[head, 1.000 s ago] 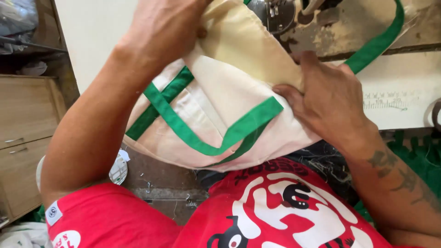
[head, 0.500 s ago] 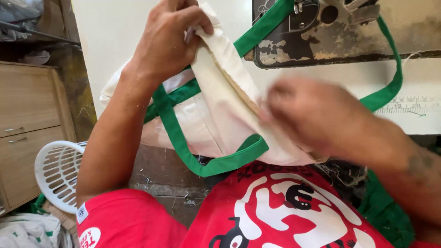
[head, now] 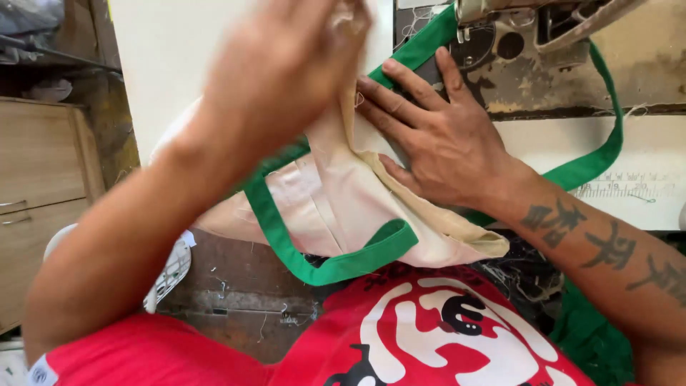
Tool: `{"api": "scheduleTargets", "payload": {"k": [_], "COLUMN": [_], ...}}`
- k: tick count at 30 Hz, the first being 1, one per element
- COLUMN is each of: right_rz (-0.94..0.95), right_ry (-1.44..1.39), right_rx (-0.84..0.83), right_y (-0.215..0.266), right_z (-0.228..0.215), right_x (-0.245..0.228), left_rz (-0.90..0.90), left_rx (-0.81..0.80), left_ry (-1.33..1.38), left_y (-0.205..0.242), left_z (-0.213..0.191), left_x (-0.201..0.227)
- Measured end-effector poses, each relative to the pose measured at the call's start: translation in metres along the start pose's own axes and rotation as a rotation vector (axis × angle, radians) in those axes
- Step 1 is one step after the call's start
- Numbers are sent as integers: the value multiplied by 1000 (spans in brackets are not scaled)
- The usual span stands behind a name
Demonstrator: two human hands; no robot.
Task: The person uses shears to trim excess fabric from the top edge of a white tote bag with green handles. They then fold the top edge inward and align a green zipper along the opening, repeatedly adjusting the fabric and zipper to prepare for sewing.
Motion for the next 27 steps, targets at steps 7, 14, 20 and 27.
{"api": "scheduleTargets", "payload": {"k": [7, 14, 20, 27], "right_rz": [-46, -51, -22, -8], "right_ry": [129, 381, 206, 217], "right_rx": [3, -21, -63, -59], "right_y": [0, 4, -3, -9], "right_z": [-9, 2, -5, -6], "right_x": [5, 11, 18, 19], "left_rz": [2, 133, 319, -213], "left_rx": [-329, -24, -229, -867], "left_ry": [270, 189, 322, -223], "left_y": [72, 41, 72, 65], "left_z": [-18, -72, -34, -30], "left_x": [19, 54, 44, 17]}}
Point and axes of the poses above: each hand's wrist, its own y-axis away from the middle knuckle, its own z-axis out of the palm, x = y × z, the point moved 4 cm from there along -y, towards the middle knuckle, and after that the axes turned 9 degrees about y, right-handed, at the moved point
